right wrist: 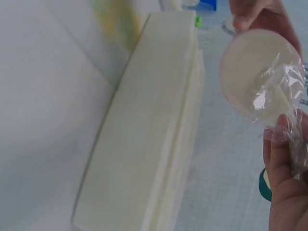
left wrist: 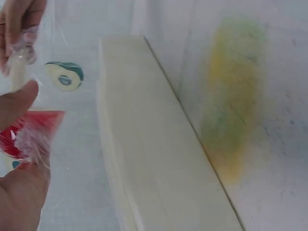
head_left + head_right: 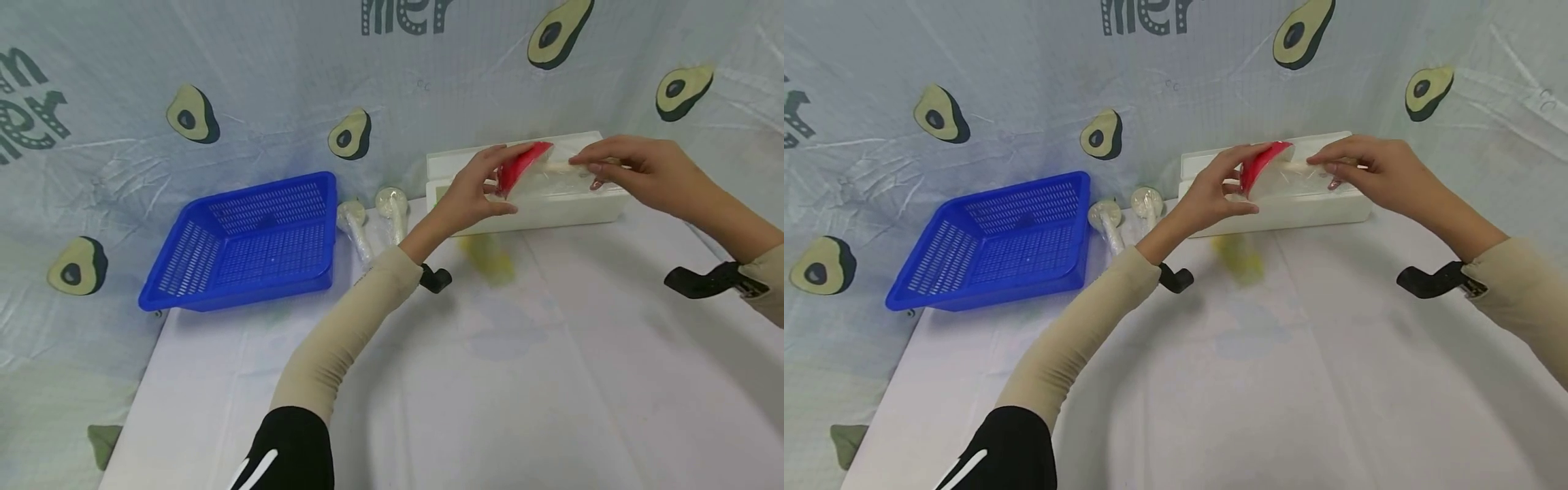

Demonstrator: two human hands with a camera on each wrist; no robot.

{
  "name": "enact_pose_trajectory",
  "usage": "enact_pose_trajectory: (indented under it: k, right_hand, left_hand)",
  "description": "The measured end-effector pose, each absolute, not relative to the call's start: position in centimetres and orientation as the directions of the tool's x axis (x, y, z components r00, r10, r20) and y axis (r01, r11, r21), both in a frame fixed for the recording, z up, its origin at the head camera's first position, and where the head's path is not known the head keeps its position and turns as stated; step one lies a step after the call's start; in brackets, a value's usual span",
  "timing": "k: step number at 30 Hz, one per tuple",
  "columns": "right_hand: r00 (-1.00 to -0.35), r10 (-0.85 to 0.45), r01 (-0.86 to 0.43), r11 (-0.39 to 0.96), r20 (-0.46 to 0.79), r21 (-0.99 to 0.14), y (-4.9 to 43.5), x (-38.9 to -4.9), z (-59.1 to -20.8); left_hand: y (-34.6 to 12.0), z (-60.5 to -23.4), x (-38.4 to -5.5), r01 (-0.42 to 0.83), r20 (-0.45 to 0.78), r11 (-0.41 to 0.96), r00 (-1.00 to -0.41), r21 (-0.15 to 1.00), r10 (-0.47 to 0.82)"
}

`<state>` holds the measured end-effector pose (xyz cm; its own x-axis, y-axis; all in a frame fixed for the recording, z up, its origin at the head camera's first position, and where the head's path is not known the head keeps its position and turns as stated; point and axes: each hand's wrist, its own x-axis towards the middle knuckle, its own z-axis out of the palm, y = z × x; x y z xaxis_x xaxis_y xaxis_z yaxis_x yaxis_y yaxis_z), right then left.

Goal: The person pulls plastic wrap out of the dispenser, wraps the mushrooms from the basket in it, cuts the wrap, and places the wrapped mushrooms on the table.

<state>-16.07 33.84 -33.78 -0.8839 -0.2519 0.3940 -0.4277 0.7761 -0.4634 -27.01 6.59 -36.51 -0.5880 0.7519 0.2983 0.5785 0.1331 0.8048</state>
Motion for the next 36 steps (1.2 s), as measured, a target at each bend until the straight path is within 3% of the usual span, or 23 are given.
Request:
enact_pose_trajectory:
  k: [4, 8, 11, 15, 22, 30, 36]
  right_hand:
    - [-0.868, -0.328, -0.467, 0.792, 0.373, -0.392, 34.5, -16.7, -33.2]
    - [-0.794, -0.489, -0.573, 0.801, 0.36, -0.175, 35.2, -17.5, -32.3]
    - [-0.727, -0.584, -0.64, 0.767, 0.361, -0.047, 35.7, -18.1, -31.4]
    - [-0.7, -0.618, -0.665, 0.747, 0.358, -0.01, 36.2, -18.7, -30.6]
    - [-0.694, -0.625, -0.659, 0.752, 0.358, 0.036, 36.5, -19.7, -29.7]
    - [-0.727, -0.57, -0.59, 0.804, 0.382, 0.076, 36.0, -20.7, -26.6]
    - [-0.743, -0.533, -0.549, 0.831, 0.405, 0.088, 35.5, -21.0, -24.0]
  left_hand:
    - [6.5, -36.6, -27.7, 0.617, 0.285, 0.151, -0.549, 0.772, 0.786]
    - [6.3, -36.2, -28.7, 0.68, 0.29, 0.15, -0.488, 0.718, 0.823]
    - [6.4, -35.6, -29.3, 0.665, 0.277, 0.117, -0.456, 0.737, 0.846]
    - [6.8, -34.9, -30.0, 0.604, 0.245, 0.106, -0.469, 0.79, 0.849]
    - [6.6, -33.7, -30.4, 0.462, 0.194, 0.11, -0.561, 0.88, 0.805]
    - [5.8, -29.8, -30.1, 0.411, 0.309, -0.067, -0.558, 0.909, 0.77]
    - [5.8, -27.7, -30.7, 0.398, 0.351, -0.125, -0.569, 0.909, 0.744]
